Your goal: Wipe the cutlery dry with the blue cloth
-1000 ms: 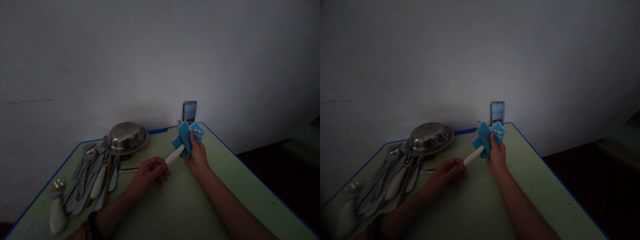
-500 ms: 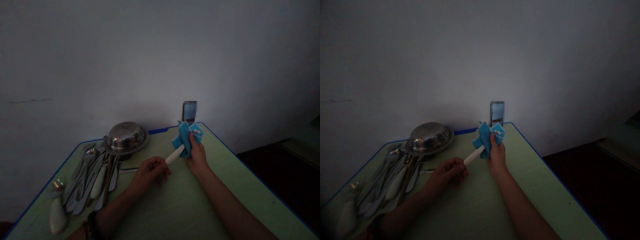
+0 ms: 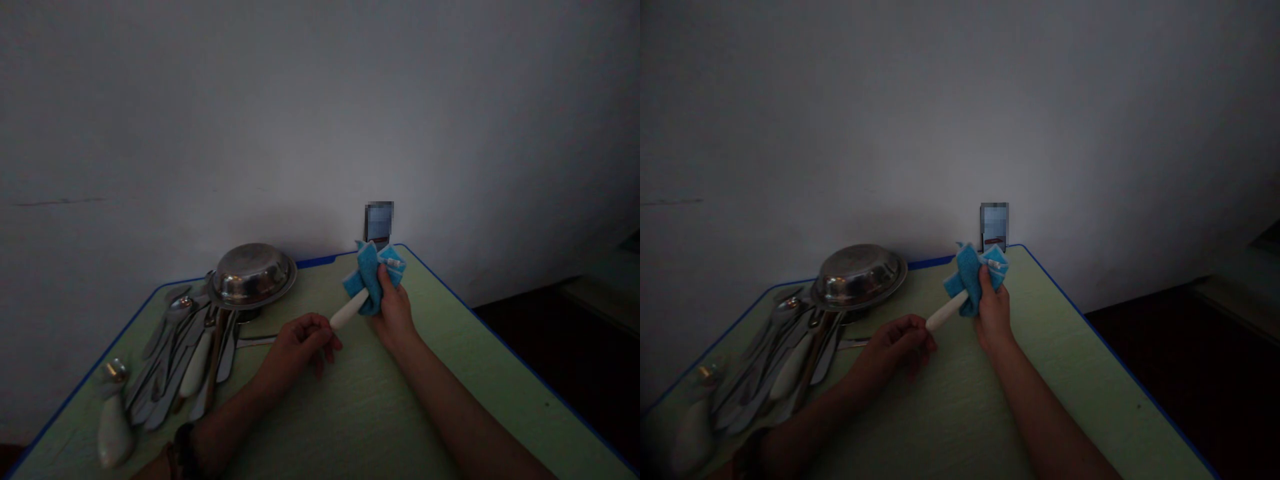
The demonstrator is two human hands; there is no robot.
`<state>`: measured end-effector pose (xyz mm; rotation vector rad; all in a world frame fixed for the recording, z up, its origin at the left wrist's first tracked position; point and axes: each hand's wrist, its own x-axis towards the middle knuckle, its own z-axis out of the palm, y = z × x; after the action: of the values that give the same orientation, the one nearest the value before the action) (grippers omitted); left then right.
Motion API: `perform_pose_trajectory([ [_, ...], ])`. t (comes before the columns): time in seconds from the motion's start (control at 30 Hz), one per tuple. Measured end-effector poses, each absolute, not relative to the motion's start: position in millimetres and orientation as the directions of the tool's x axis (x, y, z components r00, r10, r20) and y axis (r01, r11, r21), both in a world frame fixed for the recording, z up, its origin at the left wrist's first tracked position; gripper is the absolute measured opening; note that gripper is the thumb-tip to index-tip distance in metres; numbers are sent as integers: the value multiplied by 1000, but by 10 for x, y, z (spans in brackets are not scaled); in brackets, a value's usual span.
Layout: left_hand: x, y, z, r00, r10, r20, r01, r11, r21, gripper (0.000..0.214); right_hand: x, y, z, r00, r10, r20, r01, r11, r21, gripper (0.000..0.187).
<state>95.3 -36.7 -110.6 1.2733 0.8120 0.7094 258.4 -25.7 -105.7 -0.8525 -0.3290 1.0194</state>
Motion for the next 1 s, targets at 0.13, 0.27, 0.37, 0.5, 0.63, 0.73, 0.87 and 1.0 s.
perform_pose_trajectory([
  [0.13, 963, -375, -1101, 533, 835, -137, -17, 173, 985, 13, 2583, -253, -1059, 518, 846, -129, -605, 255, -755, 30],
  [0.27, 974, -380, -1096, 518, 841, -155, -7, 185, 983, 13, 2581, -261, -1049, 508, 853, -119, -606, 255, -753, 31],
  [0.37, 975, -382, -1087, 514, 843, -158, 20, 172, 985, 14, 2579, -267, -1038, 516, 847, -129, -600, 250, -760, 30],
  [0.5, 965, -382, -1087, 518, 842, -151, 11, 169, 985, 14, 2577, -258, -1034, 523, 845, -115, -591, 262, -763, 30],
  [0.63, 954, -375, -1117, 530, 836, -139, 0, 165, 986, 13, 2574, -249, -1032, 529, 843, -100, -585, 276, -763, 29],
  [0.73, 952, -372, -1127, 528, 837, -144, -5, 173, 985, 13, 2567, -257, -1027, 521, 848, -99, -583, 269, -767, 31],
  [0.87, 955, -374, -1110, 527, 836, -156, -8, 189, 982, 13, 2559, -269, -1023, 525, 846, -94, -576, 272, -771, 31],
  [1.0, 956, -373, -1094, 522, 838, -159, -16, 196, 980, 13, 2561, -264, -1031, 523, 846, -106, -581, 262, -771, 30],
])
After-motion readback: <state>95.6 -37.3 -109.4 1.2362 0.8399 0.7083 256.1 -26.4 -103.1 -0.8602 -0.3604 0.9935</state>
